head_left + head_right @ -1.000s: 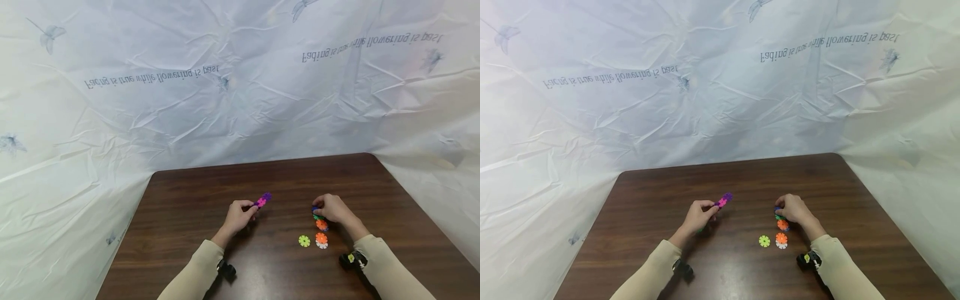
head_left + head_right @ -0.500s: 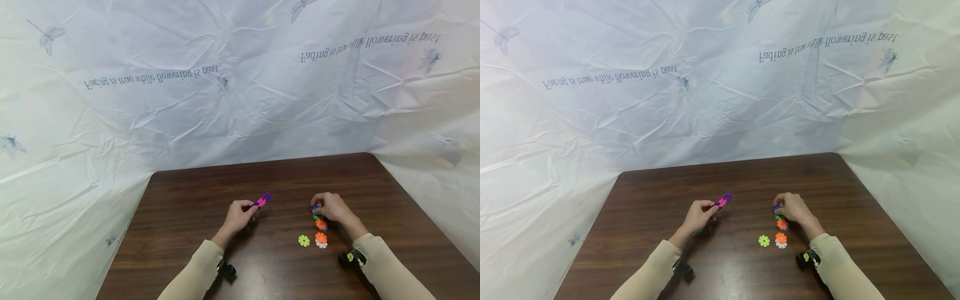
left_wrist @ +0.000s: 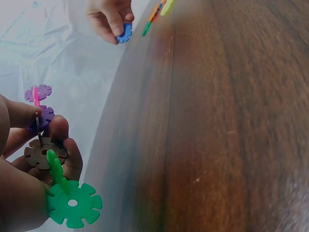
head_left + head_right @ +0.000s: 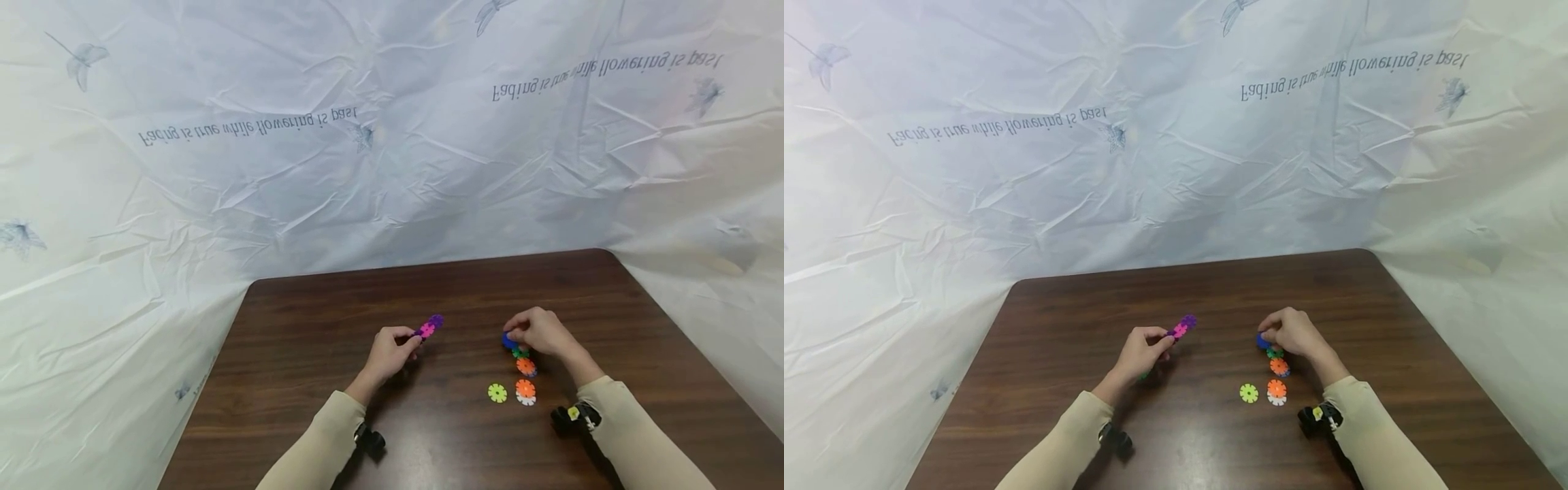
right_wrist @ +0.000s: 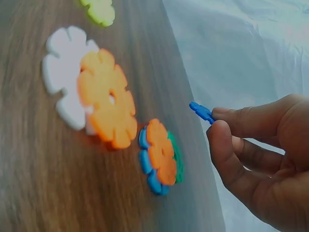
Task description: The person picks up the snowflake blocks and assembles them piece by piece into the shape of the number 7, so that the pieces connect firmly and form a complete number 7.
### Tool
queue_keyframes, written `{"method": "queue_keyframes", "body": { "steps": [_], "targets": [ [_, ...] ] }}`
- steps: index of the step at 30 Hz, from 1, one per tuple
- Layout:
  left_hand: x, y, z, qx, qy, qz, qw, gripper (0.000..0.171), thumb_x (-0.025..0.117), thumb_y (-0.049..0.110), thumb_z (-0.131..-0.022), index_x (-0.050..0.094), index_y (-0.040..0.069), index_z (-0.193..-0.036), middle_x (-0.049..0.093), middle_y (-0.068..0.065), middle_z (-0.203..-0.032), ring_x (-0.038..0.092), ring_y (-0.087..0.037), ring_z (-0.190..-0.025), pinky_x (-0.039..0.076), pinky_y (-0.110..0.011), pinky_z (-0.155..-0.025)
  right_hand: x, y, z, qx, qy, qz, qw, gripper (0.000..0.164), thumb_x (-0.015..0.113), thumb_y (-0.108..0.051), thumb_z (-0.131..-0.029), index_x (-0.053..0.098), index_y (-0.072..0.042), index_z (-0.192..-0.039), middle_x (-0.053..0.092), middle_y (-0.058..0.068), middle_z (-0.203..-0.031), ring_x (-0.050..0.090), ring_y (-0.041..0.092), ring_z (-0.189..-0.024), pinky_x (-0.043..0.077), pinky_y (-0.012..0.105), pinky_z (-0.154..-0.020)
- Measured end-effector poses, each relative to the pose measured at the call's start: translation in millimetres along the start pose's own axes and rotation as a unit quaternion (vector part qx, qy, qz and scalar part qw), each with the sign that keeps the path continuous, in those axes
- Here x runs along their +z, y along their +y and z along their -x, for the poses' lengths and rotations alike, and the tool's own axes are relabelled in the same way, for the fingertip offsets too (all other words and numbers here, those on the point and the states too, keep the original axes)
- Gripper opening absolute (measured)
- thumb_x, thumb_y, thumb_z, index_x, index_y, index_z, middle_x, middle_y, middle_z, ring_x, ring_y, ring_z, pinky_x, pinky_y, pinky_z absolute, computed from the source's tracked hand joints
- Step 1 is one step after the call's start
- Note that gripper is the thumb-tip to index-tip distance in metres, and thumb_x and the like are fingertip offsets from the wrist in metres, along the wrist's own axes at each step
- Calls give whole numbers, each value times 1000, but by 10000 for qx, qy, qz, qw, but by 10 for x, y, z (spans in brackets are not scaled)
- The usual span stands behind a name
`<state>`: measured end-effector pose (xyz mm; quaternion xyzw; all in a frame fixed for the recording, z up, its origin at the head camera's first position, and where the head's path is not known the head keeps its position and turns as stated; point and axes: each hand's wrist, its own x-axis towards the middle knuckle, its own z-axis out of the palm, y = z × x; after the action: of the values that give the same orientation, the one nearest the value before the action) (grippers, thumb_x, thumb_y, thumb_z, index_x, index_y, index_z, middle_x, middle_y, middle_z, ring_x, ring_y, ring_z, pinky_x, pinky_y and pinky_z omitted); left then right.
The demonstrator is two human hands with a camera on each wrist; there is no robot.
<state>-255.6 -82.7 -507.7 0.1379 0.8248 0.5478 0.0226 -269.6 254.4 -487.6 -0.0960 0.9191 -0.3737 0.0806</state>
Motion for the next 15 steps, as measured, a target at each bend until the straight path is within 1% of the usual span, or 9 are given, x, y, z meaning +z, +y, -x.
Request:
{"method": "queue_keyframes", "body": {
  "steps": [5,8,11,15],
  "targets": [
    [-1,-14,0,-31,-37,27,10000,20,65,18,-94,73,0,-93,67,-8,-66,59,-16,-57,42,-26,-43,-6,-25,-27,-105,74,-56,9999,17,65,-13,-93,73,-6,-106,70,4,-79,66,22,-66,53,34,-59],
    [-5,-17,-1,-63,-60,25,10000,21,65,18,-94,73,-1,-94,67,-8,-66,58,-15,-57,42,-26,-43,6,-42,-48,-123,186,-125,9997,18,66,-16,-93,73,-7,-106,70,3,-80,67,21,-67,54,34,-58],
    [-5,-12,-1,-65,-41,14,10000,19,65,18,-94,73,1,-92,67,-7,-65,58,-14,-56,41,-25,-43,18,-75,-68,-108,285,-279,9991,19,68,-19,-92,73,-8,-106,70,3,-81,68,20,-67,55,33,-58],
    [1,-8,5,-77,-6,22,10000,16,66,18,-94,73,4,-90,67,-9,-65,59,-16,-56,41,-25,-43,23,-145,-90,-60,453,-486,9978,16,69,-19,-91,73,-9,-103,70,4,-82,69,20,-67,56,33,-59]
  ]
}}
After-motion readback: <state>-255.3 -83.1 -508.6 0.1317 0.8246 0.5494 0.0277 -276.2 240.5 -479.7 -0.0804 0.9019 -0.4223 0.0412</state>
